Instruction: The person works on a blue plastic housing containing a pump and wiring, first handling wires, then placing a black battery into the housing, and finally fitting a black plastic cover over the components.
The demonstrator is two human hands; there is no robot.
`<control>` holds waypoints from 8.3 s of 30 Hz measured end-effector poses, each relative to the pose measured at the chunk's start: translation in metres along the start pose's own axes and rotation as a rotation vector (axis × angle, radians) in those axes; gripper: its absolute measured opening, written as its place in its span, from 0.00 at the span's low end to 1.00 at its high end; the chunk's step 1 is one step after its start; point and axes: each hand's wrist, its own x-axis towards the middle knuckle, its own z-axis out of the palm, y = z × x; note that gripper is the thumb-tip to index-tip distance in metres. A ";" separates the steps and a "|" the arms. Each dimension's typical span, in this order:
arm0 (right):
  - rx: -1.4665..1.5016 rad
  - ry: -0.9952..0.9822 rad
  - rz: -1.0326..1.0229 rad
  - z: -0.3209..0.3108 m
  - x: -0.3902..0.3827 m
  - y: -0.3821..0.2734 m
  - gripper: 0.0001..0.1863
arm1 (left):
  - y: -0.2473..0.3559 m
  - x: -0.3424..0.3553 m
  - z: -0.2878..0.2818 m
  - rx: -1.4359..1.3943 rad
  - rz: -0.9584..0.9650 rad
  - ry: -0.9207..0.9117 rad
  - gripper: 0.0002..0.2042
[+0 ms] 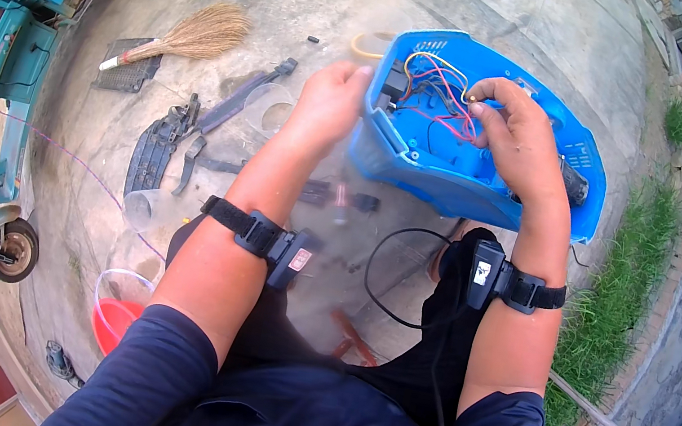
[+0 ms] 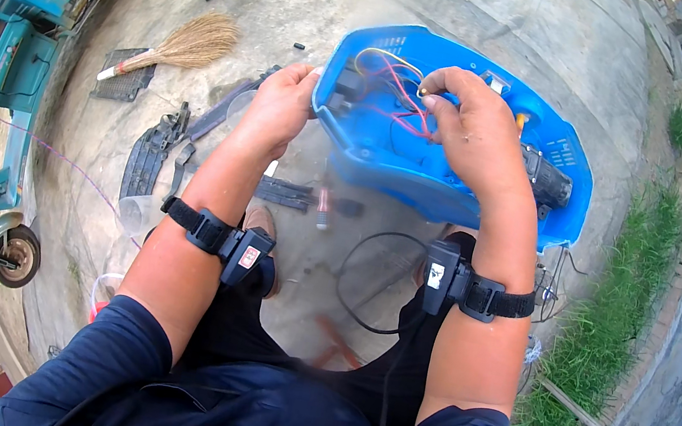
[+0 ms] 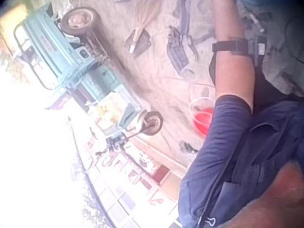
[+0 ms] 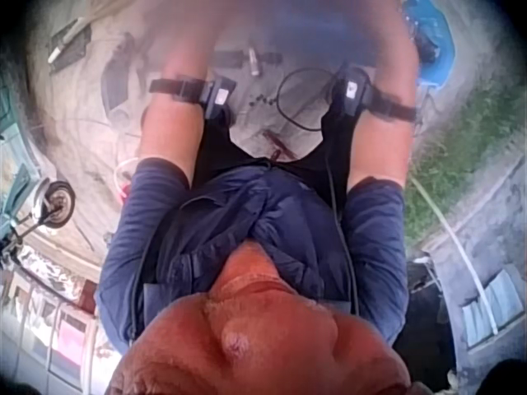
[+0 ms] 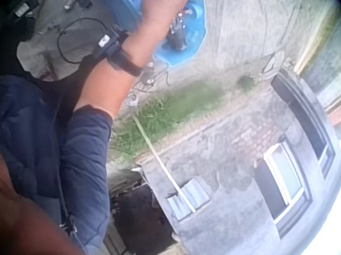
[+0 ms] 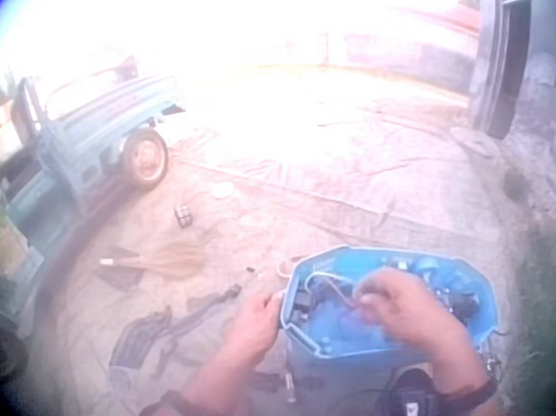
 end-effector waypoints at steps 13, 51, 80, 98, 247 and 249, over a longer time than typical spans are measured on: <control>0.196 0.017 0.005 -0.019 0.001 0.008 0.08 | 0.005 -0.002 -0.001 0.033 -0.029 0.008 0.16; 0.350 0.095 0.071 -0.008 0.006 0.018 0.11 | -0.002 0.002 -0.002 0.011 -0.025 0.015 0.16; 0.346 0.115 -0.001 0.004 0.007 0.016 0.12 | 0.005 -0.003 0.001 -0.015 -0.032 0.020 0.15; 0.332 0.117 0.060 0.005 0.009 0.015 0.12 | 0.001 -0.002 -0.001 -0.037 -0.033 0.051 0.18; 0.512 0.053 0.061 0.007 0.004 0.016 0.20 | 0.051 -0.057 0.018 0.661 0.599 0.136 0.21; 0.581 0.053 0.046 0.003 0.004 0.012 0.21 | 0.052 -0.058 0.018 0.660 0.598 0.130 0.21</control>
